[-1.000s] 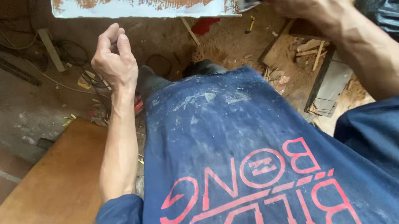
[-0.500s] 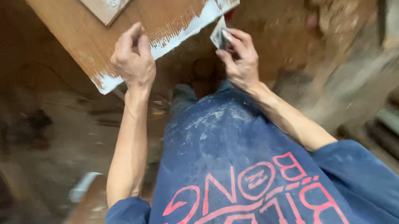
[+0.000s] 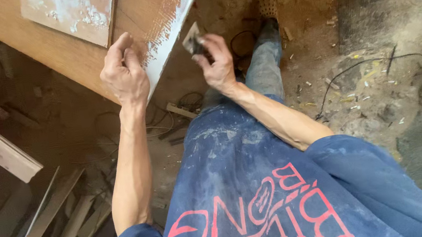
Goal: The person mixes a white paste on a small board using a putty knife, then applies the paste to the edges and surface of a wooden board. The person spreads the paste evenly along the edges and face of the board.
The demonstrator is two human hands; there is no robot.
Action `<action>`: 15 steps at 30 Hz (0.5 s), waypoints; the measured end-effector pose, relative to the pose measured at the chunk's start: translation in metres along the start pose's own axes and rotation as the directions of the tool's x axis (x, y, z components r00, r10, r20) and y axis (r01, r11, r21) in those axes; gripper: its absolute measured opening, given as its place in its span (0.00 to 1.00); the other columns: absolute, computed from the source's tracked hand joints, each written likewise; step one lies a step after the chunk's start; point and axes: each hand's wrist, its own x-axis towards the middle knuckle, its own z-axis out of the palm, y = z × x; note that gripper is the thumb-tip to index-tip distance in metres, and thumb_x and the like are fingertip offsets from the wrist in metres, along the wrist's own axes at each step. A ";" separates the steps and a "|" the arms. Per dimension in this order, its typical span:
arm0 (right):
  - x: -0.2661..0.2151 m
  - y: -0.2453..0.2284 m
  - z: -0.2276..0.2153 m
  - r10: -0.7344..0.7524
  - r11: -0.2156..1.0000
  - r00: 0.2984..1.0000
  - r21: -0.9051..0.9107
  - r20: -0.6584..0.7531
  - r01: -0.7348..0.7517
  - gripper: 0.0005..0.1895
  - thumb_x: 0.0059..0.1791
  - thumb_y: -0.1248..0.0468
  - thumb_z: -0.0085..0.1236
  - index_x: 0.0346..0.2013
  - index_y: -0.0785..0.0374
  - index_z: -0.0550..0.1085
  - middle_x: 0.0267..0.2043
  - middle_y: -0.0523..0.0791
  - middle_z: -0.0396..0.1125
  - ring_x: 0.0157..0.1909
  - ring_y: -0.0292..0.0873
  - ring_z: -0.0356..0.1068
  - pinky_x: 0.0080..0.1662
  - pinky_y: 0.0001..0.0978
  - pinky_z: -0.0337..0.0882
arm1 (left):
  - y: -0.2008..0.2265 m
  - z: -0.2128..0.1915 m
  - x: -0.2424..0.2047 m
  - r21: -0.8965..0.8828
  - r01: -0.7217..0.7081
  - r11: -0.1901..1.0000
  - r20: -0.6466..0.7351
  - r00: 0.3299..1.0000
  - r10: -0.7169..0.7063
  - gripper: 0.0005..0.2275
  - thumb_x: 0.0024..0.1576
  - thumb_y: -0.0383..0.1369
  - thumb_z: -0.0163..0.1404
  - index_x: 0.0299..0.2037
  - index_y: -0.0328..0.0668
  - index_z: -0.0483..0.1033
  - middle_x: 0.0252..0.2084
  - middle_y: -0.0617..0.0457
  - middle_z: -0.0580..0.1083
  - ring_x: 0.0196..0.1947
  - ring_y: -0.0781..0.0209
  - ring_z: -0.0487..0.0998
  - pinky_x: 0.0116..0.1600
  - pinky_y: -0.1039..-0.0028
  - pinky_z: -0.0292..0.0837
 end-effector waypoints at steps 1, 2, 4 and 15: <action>0.002 0.003 -0.001 0.002 1.000 1.000 0.012 0.000 -0.002 0.22 0.52 0.64 0.65 0.60 0.61 0.72 0.61 0.53 0.66 0.63 0.50 0.69 0.62 0.44 0.78 | -0.003 -0.002 -0.002 -0.017 -0.001 1.000 -0.001 1.000 0.001 0.11 0.64 0.21 0.48 0.54 0.35 0.79 0.49 0.43 0.81 0.50 0.53 0.84 0.55 0.66 0.82; 0.007 0.008 -0.002 0.000 0.999 0.999 0.033 -0.038 0.001 0.22 0.51 0.63 0.64 0.60 0.61 0.72 0.60 0.53 0.66 0.61 0.50 0.70 0.59 0.43 0.80 | -0.007 -0.003 -0.001 -0.034 -0.002 0.999 -0.003 1.000 0.002 0.11 0.65 0.22 0.48 0.55 0.35 0.79 0.50 0.44 0.81 0.50 0.53 0.84 0.55 0.66 0.83; 0.017 0.016 0.002 0.006 0.997 0.995 0.079 -0.103 0.002 0.24 0.50 0.59 0.63 0.60 0.61 0.72 0.59 0.54 0.66 0.58 0.49 0.72 0.52 0.42 0.84 | -0.013 -0.006 -0.007 -0.037 -0.007 0.999 -0.014 1.000 0.006 0.10 0.66 0.22 0.48 0.55 0.34 0.79 0.50 0.43 0.81 0.50 0.53 0.84 0.55 0.66 0.83; -0.029 -0.009 0.016 -0.053 0.997 0.998 0.049 0.033 0.051 0.21 0.53 0.63 0.64 0.60 0.63 0.71 0.61 0.53 0.64 0.58 0.53 0.71 0.56 0.41 0.82 | -0.017 -0.013 -0.020 -0.094 0.041 0.995 -0.027 0.999 -0.043 0.11 0.67 0.22 0.47 0.56 0.33 0.77 0.50 0.43 0.81 0.51 0.55 0.85 0.52 0.70 0.83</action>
